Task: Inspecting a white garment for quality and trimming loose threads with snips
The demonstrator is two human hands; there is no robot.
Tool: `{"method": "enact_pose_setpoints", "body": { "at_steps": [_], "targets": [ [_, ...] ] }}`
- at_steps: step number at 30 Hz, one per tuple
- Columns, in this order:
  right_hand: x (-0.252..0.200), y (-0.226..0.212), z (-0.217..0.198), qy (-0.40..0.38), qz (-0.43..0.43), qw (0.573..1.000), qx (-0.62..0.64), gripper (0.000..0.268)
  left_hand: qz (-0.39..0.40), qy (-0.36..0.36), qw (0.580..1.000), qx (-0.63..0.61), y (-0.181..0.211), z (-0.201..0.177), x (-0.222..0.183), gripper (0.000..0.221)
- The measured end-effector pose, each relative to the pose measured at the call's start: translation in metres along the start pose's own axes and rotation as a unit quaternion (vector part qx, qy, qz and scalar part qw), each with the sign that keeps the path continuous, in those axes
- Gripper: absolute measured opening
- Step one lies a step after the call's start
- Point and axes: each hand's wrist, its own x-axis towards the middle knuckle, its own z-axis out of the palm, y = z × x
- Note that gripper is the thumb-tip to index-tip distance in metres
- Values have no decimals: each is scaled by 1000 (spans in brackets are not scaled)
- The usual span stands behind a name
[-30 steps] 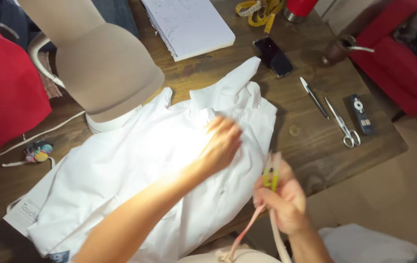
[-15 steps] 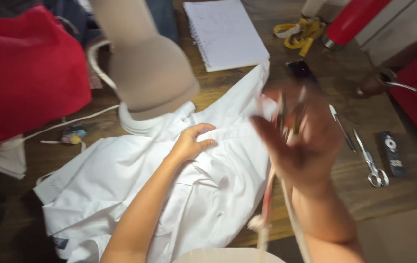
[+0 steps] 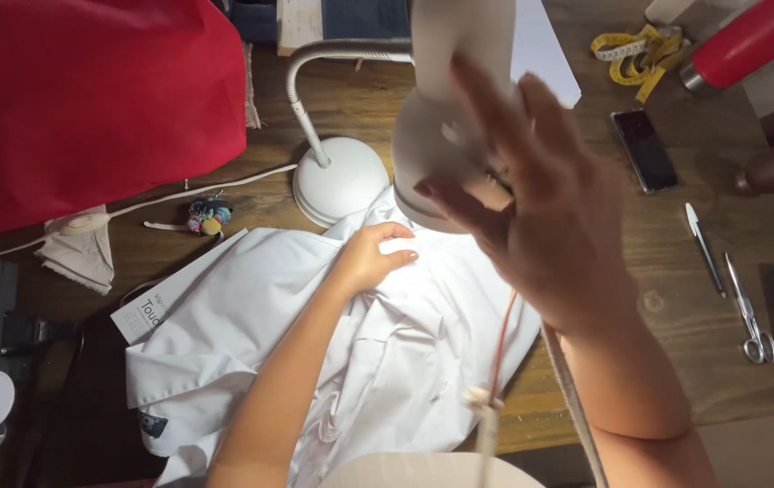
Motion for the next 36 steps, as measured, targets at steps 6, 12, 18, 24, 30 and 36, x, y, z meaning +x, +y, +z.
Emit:
{"method": "enact_pose_setpoints", "body": {
  "at_steps": [6, 12, 18, 24, 30, 36],
  "targets": [
    [-39, 5, 26, 79, 35, 995, 56, 60, -12, -23, 994, 102, -6, 8, 12, 42],
    [-116, 17, 50, 222, 213, 895, 322, 53, 129, 79, 983, 102, 10, 20, 8, 24],
    [-206, 15, 163, 98, 430, 643, 626, 20, 321, 155, 934, -13, -29, 52, 29, 11],
    [-195, 5, 162, 118, 467, 646, 592, 19, 86, 22, 909, -406, 33, 57, -11, 24],
    [-174, 8, 143, 97, 472, 680, 552, 23, -9, -66, 891, -449, 1, 60, -14, 8],
    [-163, 5, 127, 32, 471, 729, 497, 31, 2, -74, 921, -382, -14, 57, -4, 9]
  ]
}}
